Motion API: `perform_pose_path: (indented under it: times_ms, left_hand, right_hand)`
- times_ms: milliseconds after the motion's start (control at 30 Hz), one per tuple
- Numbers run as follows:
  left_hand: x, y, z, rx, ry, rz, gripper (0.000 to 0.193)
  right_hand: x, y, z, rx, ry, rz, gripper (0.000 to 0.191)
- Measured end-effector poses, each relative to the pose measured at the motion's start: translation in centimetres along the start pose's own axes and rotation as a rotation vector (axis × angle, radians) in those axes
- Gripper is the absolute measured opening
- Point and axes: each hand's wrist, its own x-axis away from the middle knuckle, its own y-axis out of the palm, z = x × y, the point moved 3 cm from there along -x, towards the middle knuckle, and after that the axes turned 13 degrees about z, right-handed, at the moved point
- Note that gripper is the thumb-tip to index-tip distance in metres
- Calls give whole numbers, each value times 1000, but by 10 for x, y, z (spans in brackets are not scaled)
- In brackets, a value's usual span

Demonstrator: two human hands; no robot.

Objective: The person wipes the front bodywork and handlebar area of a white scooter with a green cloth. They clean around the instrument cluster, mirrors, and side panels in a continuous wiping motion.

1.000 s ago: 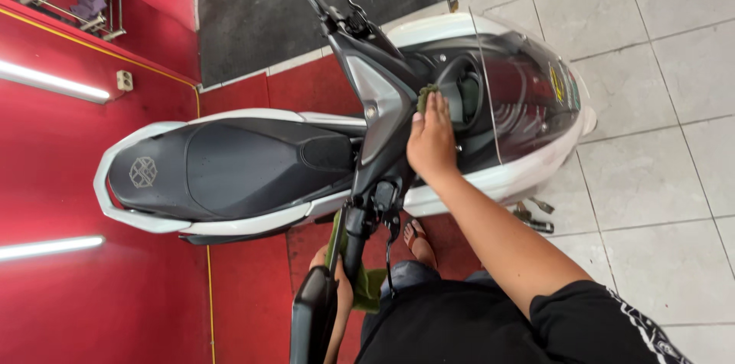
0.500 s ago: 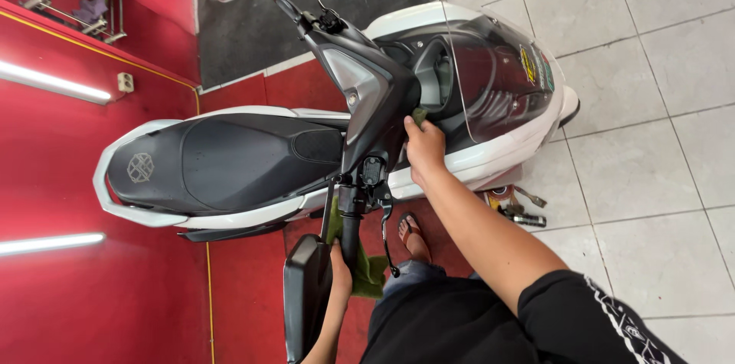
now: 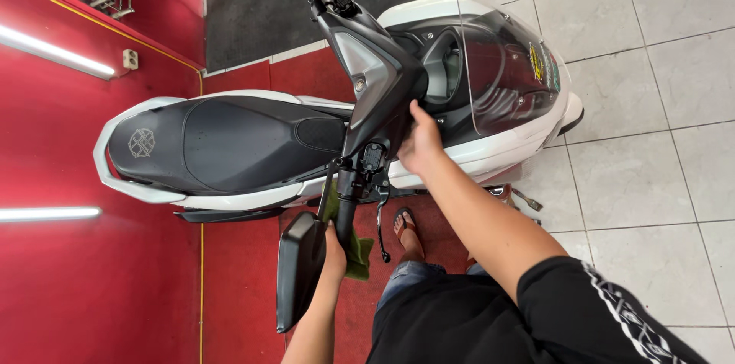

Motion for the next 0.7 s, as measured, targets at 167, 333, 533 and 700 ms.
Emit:
perform_pose_path:
  times_ms: [167,333,533,700]
  left_hand:
    - [-1,2,5,-29,-24,-22,57]
    - [6,0,10,-107,72,39,54]
    - [3,4,8,29,-9,4,52]
    - [2,5,5,64,-49,-73,53]
  right_hand:
    - [0,7,-3,-123,51,-257,58]
    - [0,6,4,-134,27,-115,53]
    - [16,0,12,23,-6,-98,56]
    - [9,-3,17,-186,94,-159,58]
